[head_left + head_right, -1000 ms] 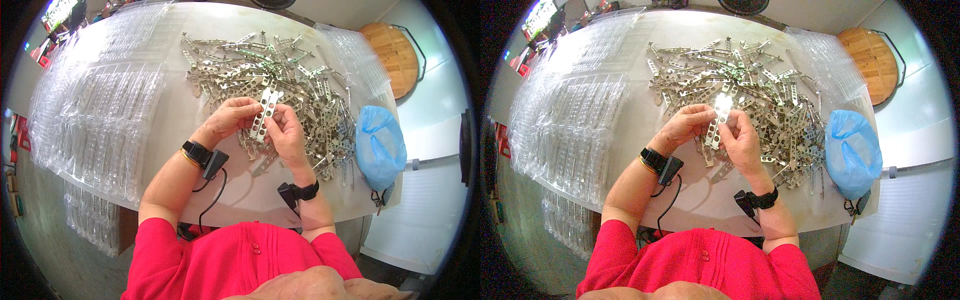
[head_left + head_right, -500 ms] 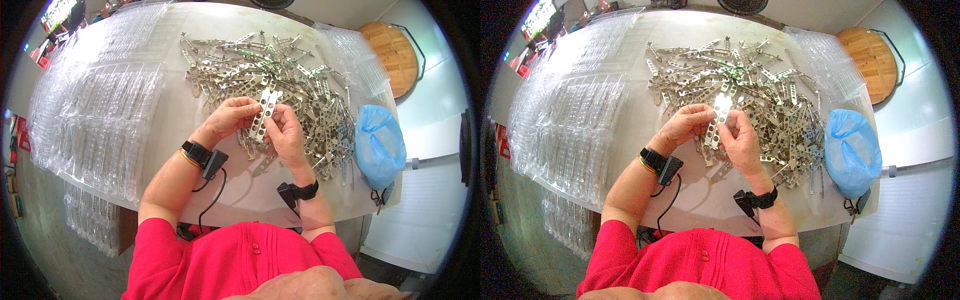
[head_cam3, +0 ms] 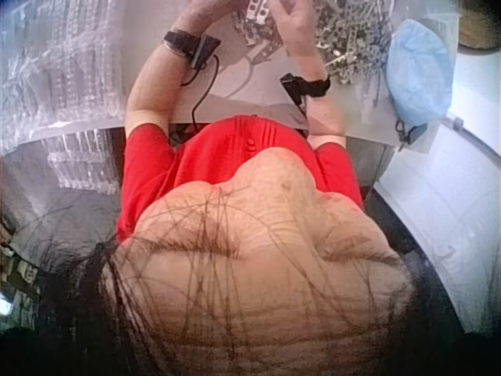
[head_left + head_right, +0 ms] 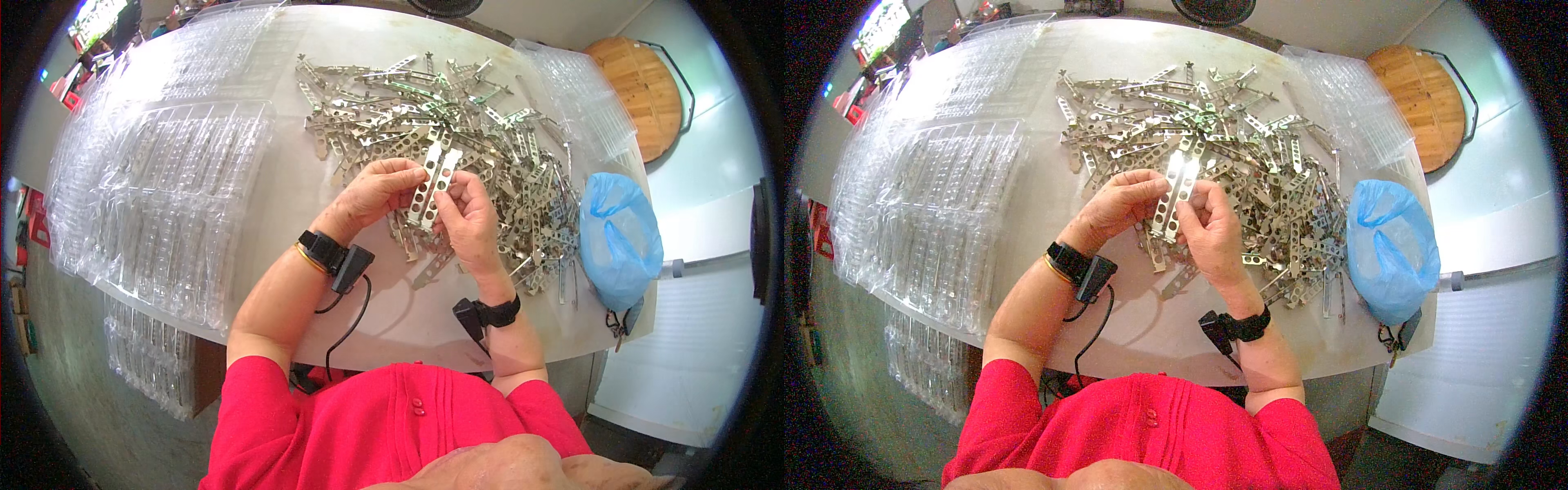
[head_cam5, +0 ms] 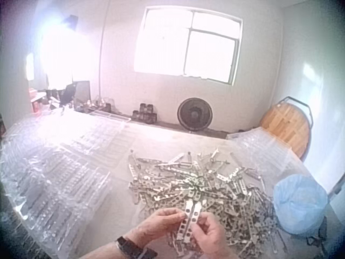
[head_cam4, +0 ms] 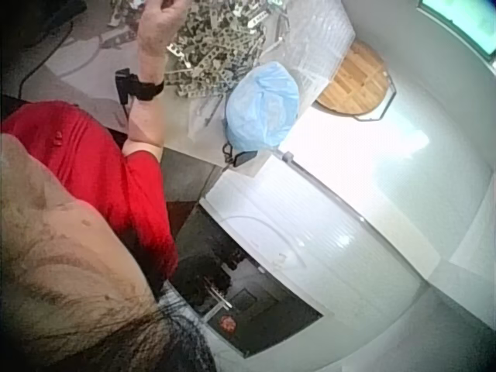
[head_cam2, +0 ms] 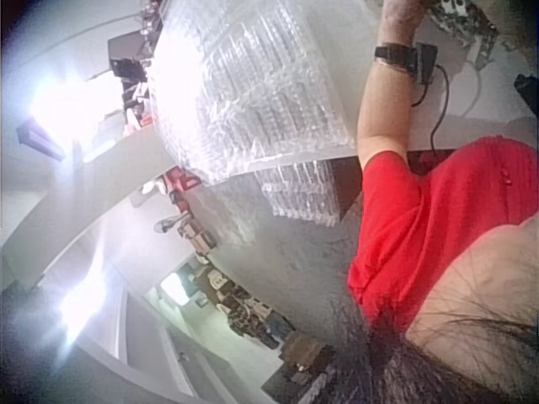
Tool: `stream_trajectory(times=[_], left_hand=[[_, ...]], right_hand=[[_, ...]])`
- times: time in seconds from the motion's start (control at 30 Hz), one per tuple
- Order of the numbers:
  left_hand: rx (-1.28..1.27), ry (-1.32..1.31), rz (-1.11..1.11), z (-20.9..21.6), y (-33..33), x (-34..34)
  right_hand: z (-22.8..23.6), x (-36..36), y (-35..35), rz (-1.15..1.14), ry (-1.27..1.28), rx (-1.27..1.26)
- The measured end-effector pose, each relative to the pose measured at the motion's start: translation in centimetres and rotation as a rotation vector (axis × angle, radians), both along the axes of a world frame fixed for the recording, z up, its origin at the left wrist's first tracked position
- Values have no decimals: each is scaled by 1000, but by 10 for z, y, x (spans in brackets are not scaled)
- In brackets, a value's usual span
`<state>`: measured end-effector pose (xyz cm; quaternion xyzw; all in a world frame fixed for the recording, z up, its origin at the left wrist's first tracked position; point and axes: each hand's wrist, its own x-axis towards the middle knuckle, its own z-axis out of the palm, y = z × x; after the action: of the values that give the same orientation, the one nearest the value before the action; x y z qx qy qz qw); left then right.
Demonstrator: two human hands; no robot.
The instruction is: Inspecting and sorting small metal components on a workstation table.
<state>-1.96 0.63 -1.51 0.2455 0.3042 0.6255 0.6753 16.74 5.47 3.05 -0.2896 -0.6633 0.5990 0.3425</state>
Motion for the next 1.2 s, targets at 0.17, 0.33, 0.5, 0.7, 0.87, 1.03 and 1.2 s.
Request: stream_trajectory(times=[0.17, 0.33, 0.5, 0.7, 0.87, 1.03, 1.2], left_hand=[[35, -28, -9, 5, -1, 2], [37, 54, -54, -2, 1, 3], [44, 78, -37, 4, -1, 7], [68, 76, -16, 4, -1, 8], [58, 179, 19, 6, -2, 9], [62, 304, 20, 14, -5, 11], [23, 234, 21, 16, -5, 13]], right_hand=[[-1, 2, 3, -30, -58, 16], [-5, 0, 5, -24, -73, 12], [-6, 2, 6, -29, -122, 32], [-6, 1, 2, -57, 2, -45], [3, 3, -1, -108, -106, 97], [-1, 3, 0, -87, -77, 141], [-1, 4, 1, -97, -34, 72]])
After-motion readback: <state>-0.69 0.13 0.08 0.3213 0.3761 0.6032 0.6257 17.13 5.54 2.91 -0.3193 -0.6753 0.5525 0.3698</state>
